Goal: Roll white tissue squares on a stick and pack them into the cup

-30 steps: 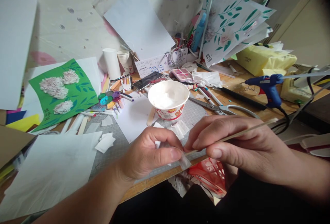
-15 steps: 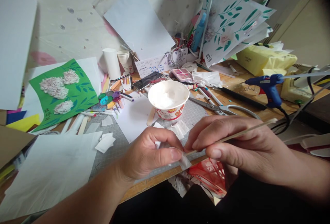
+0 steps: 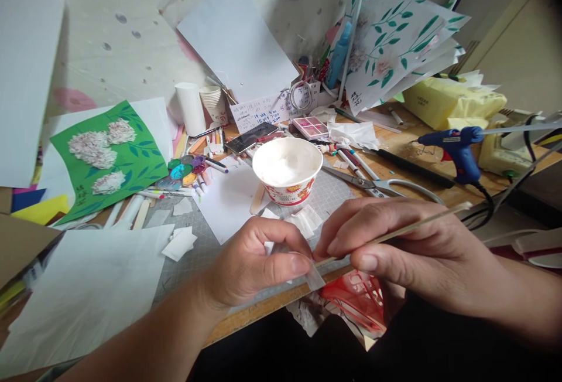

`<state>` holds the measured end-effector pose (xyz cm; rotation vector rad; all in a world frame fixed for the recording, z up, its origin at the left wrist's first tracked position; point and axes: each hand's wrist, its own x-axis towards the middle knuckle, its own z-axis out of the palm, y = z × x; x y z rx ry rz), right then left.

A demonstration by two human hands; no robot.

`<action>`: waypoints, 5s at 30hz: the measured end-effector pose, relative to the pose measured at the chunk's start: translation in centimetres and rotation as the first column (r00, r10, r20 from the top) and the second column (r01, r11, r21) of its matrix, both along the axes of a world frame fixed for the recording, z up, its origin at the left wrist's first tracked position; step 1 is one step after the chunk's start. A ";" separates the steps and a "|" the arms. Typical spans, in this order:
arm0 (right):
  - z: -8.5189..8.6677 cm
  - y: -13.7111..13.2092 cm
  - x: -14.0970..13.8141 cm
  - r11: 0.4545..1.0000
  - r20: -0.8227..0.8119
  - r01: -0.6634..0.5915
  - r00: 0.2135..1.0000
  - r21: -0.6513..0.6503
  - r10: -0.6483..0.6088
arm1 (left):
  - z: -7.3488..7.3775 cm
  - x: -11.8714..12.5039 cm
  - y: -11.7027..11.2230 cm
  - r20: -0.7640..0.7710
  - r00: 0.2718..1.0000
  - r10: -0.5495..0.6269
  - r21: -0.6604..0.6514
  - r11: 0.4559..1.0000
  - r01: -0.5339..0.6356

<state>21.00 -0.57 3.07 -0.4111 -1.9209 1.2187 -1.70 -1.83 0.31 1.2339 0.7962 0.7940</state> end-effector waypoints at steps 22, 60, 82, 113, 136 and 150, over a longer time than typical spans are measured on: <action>0.0 0.0 0.1 1.000 0.019 0.010 1.000 0.014 -0.011 | 0.4 0.0 0.1 -0.054 0.998 -0.017 0.039 0.999 0.019; -0.2 -0.1 -0.2 0.999 -0.011 -0.005 1.000 0.038 0.005 | 0.4 0.3 0.0 0.040 0.999 -0.023 0.037 0.999 0.021; 0.2 0.1 0.1 0.999 0.026 -0.031 0.999 0.024 0.030 | 0.1 -0.2 0.2 0.015 0.998 -0.054 0.048 0.997 0.053; 0.4 0.1 0.0 0.975 0.085 0.192 0.976 0.114 -0.202 | 0.2 0.1 -0.7 -0.128 0.928 0.349 0.544 0.807 -0.228; -0.4 0.1 -0.8 0.952 0.050 0.148 0.985 0.269 -0.167 | 0.6 0.9 -0.7 -0.333 0.903 0.270 0.493 0.866 -0.077; -0.9 1.3 -0.1 0.955 0.023 0.254 0.967 -0.155 -0.254 | 0.0 0.4 -0.4 -0.245 0.938 0.244 0.256 0.950 -0.180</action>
